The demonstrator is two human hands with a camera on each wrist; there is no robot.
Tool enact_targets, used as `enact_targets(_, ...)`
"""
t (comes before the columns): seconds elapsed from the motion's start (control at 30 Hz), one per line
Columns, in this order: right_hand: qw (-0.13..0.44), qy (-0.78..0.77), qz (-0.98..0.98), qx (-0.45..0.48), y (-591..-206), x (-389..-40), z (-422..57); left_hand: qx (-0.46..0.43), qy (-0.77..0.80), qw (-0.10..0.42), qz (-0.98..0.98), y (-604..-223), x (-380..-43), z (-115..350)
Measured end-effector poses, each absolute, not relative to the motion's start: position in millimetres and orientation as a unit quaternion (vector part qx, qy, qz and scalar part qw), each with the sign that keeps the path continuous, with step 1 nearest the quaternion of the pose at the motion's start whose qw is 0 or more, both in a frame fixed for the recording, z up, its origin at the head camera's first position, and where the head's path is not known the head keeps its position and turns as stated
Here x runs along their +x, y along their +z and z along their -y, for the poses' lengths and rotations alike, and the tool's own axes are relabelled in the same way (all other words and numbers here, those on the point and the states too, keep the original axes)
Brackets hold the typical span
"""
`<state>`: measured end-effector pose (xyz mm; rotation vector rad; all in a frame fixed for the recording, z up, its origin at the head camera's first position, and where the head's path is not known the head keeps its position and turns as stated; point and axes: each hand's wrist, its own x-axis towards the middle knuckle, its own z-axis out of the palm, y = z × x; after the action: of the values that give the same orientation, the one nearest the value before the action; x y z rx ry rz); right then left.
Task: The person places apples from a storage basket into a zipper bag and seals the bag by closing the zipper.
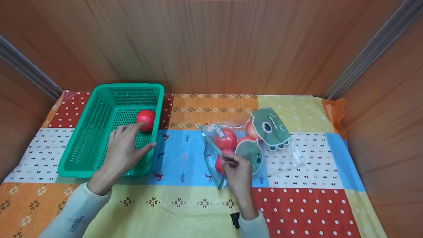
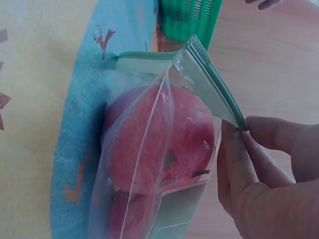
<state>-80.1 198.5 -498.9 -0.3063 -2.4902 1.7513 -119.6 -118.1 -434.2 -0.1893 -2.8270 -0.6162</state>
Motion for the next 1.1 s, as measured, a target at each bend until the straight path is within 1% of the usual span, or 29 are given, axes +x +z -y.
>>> enact_targets(0.53, 0.035, 0.578, 0.808, -0.106, -500, -80, -200, -0.050, -0.187, 0.091, 0.977, -421, -138, 144)
enact_targets(0.87, 0.050, 0.568, 0.816, -0.093, -500, -80, -199, -0.050, -0.178, 0.081, 0.979, -414, -149, 152)
enact_targets(1.1, 0.043, 0.561, 0.821, -0.099, -498, -80, -198, -0.038, -0.153, 0.052, 0.986, -414, -164, 161)
